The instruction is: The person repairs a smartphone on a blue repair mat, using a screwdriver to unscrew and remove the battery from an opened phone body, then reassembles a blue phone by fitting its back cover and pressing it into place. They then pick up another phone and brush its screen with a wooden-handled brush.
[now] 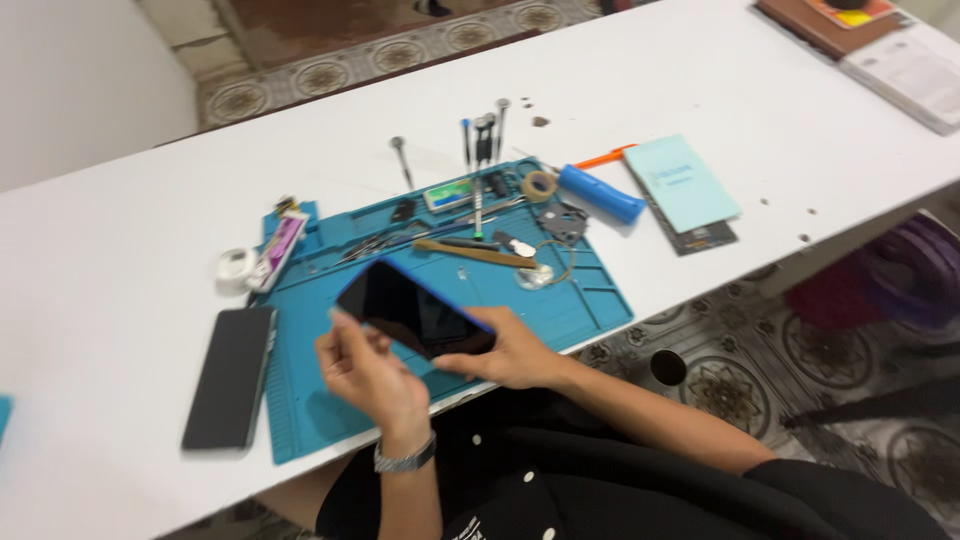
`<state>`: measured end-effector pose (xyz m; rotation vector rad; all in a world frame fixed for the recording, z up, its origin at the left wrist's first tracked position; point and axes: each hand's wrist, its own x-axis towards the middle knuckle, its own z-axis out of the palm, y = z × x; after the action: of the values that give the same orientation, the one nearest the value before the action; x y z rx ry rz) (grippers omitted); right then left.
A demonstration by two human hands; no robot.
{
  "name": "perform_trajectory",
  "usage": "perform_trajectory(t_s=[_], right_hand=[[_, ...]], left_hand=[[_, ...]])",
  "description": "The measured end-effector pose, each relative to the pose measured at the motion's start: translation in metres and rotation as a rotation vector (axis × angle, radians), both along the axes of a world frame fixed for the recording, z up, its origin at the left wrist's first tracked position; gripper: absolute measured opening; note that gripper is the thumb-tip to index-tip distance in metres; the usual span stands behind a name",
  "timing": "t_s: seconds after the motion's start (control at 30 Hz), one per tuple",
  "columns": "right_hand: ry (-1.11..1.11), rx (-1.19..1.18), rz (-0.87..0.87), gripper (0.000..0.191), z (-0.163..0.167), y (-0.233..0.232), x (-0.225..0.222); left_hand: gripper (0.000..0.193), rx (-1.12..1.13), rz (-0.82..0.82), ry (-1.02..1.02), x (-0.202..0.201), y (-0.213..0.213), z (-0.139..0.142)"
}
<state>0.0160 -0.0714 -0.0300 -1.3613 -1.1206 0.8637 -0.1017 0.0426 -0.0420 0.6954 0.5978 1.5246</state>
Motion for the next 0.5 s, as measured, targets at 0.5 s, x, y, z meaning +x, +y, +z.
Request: perform_trajectory(t_s=[0.5], right_hand=[[-0.234,0.07,0.067,0.041,0.027,-0.006,-0.007]], left_hand=[[0.02,0.133,-0.022,0.246,-0.004,-0.022,0.013]])
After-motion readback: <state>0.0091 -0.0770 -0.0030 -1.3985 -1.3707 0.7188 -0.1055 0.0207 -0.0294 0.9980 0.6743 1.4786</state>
